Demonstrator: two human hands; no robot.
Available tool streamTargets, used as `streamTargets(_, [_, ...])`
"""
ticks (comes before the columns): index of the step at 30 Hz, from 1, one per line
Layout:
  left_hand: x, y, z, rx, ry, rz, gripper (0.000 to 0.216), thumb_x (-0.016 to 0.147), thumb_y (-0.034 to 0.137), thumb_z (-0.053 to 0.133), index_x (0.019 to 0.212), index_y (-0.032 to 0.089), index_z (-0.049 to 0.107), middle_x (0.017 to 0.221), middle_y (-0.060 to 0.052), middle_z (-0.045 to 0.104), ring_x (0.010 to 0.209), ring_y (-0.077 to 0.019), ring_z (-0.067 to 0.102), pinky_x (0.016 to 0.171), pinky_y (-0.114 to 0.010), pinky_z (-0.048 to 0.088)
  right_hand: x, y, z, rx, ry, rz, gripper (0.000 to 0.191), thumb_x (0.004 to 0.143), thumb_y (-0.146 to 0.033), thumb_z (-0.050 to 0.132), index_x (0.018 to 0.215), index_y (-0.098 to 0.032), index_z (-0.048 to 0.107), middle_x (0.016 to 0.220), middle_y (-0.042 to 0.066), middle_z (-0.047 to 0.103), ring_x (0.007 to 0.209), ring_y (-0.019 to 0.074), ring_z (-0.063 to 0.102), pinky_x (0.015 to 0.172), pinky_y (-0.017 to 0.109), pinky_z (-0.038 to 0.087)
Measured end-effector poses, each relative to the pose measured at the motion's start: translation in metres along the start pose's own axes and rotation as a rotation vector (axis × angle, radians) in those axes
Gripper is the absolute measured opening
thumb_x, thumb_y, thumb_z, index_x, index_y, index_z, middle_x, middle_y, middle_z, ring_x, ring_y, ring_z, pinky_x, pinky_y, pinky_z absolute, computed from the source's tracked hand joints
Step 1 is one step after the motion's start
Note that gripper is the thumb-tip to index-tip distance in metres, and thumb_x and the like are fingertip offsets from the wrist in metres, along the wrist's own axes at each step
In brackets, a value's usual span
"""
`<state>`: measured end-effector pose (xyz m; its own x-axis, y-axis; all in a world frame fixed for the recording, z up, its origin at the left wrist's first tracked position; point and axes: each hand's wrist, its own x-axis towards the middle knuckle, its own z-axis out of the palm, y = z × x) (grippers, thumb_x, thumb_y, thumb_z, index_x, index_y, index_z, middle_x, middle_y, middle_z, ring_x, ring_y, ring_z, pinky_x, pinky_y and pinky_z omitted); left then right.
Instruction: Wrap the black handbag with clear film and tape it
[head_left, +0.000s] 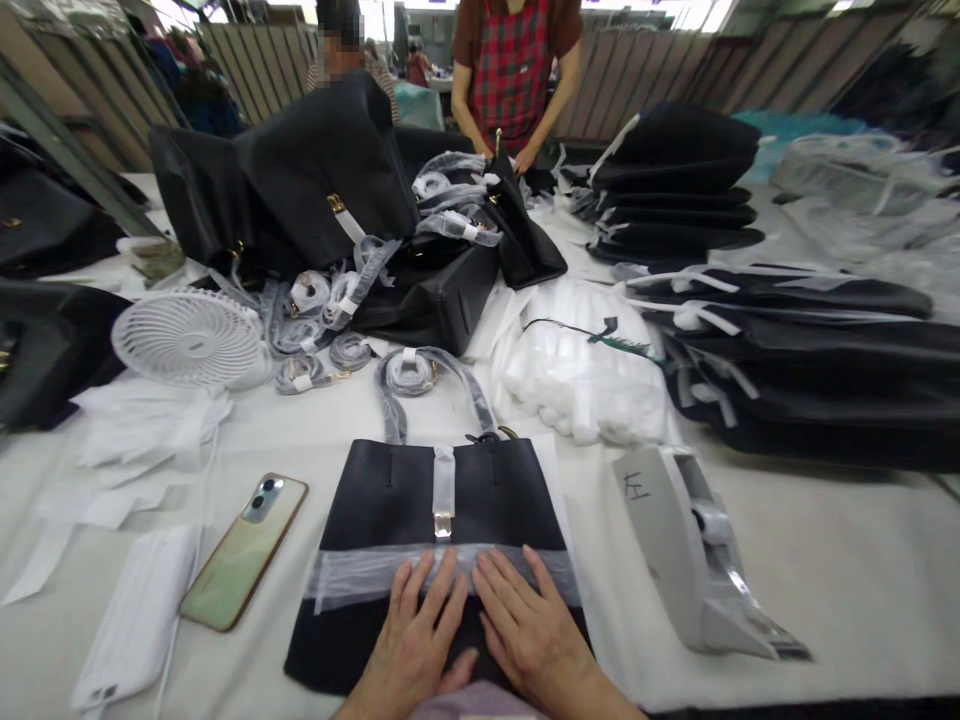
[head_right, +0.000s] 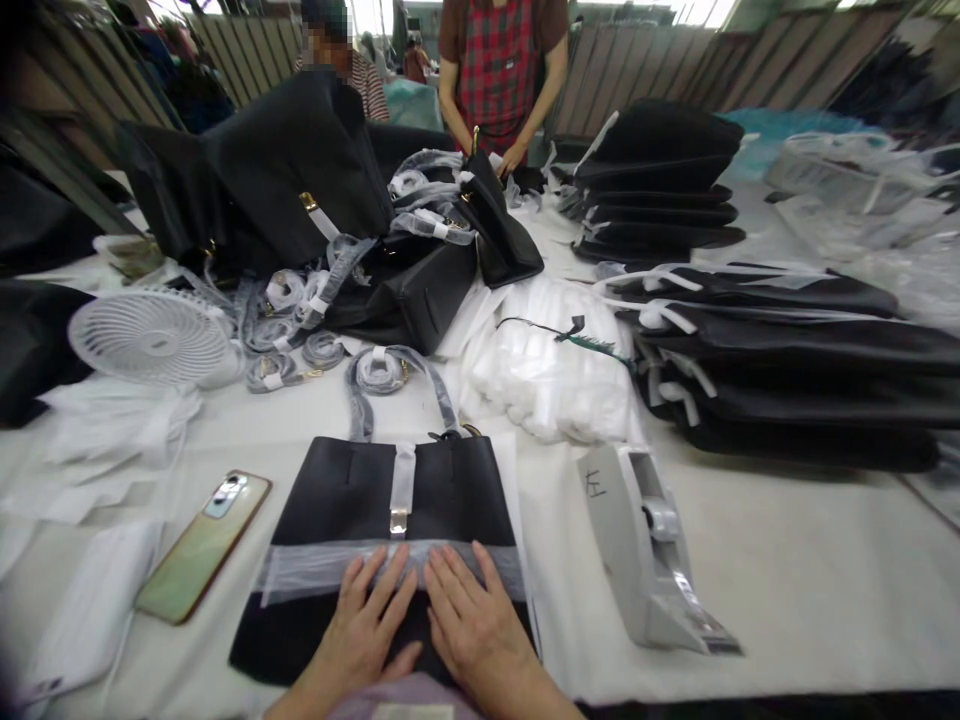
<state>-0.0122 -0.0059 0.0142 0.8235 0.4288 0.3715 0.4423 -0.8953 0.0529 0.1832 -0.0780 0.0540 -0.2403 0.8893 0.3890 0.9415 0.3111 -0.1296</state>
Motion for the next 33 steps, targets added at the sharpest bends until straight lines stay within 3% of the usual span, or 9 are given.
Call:
streamTargets(8, [-0.004, 0.013, 0.012, -0.087, -0.011, -0.074, 0.065, 0.08, 0.047, 0.062, 0.14, 0.027, 0.046, 0.148, -0.003, 0.043, 0.132, -0.0378, 0.029, 0.113, -0.057, 0.01, -0.012, -0.013, 0.009, 0.019, 0.022, 0.055, 0.034, 0.087, -0.019, 0.05, 0.117, -0.01, 0.062, 0.121, 0.013, 0.066, 0.122, 0.023, 0.055, 0.114, 0.049, 0.03])
streamTargets(12, [-0.006, 0.014, 0.017, -0.059, 0.005, -0.042, 0.069, 0.081, 0.042, 0.06, 0.145, 0.03, 0.037, 0.151, -0.002, 0.037, 0.133, -0.0379, 0.028, 0.113, -0.059, 0.01, -0.021, 0.005, -0.031, 0.04, 0.111, 0.173, 0.034, 0.087, -0.01, 0.046, 0.117, -0.015, 0.062, 0.107, 0.007, 0.072, 0.111, 0.0193, 0.062, 0.113, 0.046, 0.034])
streamTargets(14, [-0.006, 0.016, 0.014, -0.084, 0.0, -0.073, 0.069, 0.081, 0.041, 0.06, 0.145, 0.033, 0.035, 0.151, -0.002, 0.037, 0.134, -0.0385, 0.029, 0.112, -0.061, 0.012, -0.037, 0.027, -0.064, -0.055, 0.24, 0.382, 0.036, 0.088, -0.008, 0.047, 0.118, -0.018, 0.062, 0.109, 0.007, 0.072, 0.11, 0.0194, 0.063, 0.111, 0.044, 0.036])
streamTargets(17, [-0.005, 0.02, 0.009, -0.133, -0.024, -0.13, 0.066, 0.082, 0.041, 0.06, 0.143, 0.037, 0.037, 0.151, -0.001, 0.038, 0.134, -0.0397, 0.028, 0.11, -0.063, 0.014, -0.075, 0.07, -0.11, -0.18, 0.495, 0.988, 0.034, 0.09, -0.028, 0.051, 0.119, -0.016, 0.064, 0.117, 0.013, 0.068, 0.111, 0.0253, 0.062, 0.103, 0.043, 0.044])
streamTargets(19, [-0.005, 0.021, 0.008, -0.142, -0.033, -0.129, 0.064, 0.082, 0.04, 0.06, 0.142, 0.039, 0.039, 0.151, -0.001, 0.037, 0.135, -0.0396, 0.027, 0.11, -0.064, 0.014, -0.102, 0.093, -0.127, -0.055, 0.448, 1.35, 0.044, 0.086, -0.047, 0.052, 0.111, -0.014, 0.069, 0.114, 0.016, 0.069, 0.11, 0.0308, 0.062, 0.099, 0.045, 0.045])
streamTargets(21, [-0.005, 0.02, 0.009, -0.142, -0.018, -0.113, 0.064, 0.081, 0.041, 0.061, 0.141, 0.04, 0.04, 0.151, -0.001, 0.037, 0.135, -0.0394, 0.027, 0.11, -0.063, 0.014, -0.121, 0.108, -0.132, 0.188, 0.328, 1.544, 0.054, 0.081, -0.06, 0.051, 0.094, -0.013, 0.075, 0.102, 0.015, 0.073, 0.103, 0.0334, 0.064, 0.095, 0.046, 0.046])
streamTargets(25, [-0.005, 0.019, 0.009, -0.142, 0.02, -0.098, 0.062, 0.081, 0.044, 0.062, 0.14, 0.041, 0.042, 0.151, -0.001, 0.038, 0.134, -0.039, 0.029, 0.11, -0.062, 0.014, -0.13, 0.113, -0.124, 0.494, 0.247, 1.59, 0.06, 0.071, -0.071, 0.056, 0.077, -0.015, 0.077, 0.091, 0.013, 0.074, 0.095, 0.0322, 0.065, 0.089, 0.043, 0.048])
streamTargets(29, [-0.003, 0.019, 0.008, -0.125, -0.009, -0.116, 0.062, 0.081, 0.044, 0.062, 0.139, 0.041, 0.043, 0.15, -0.002, 0.039, 0.132, -0.0398, 0.031, 0.108, -0.063, 0.017, -0.12, 0.11, -0.124, 0.552, 0.262, 1.552, 0.054, 0.062, -0.067, 0.066, 0.075, -0.016, 0.078, 0.111, 0.015, 0.07, 0.103, 0.0328, 0.062, 0.081, 0.038, 0.05])
streamTargets(33, [-0.002, 0.018, 0.011, -0.106, 0.053, -0.088, 0.066, 0.078, 0.054, 0.063, 0.139, 0.042, 0.042, 0.149, -0.001, 0.04, 0.132, -0.0382, 0.032, 0.11, -0.06, 0.015, -0.113, 0.113, -0.133, 0.58, 0.245, 1.571, 0.052, 0.06, -0.064, 0.069, 0.075, -0.015, 0.078, 0.119, 0.016, 0.066, 0.1, 0.0319, 0.063, 0.07, 0.034, 0.051])
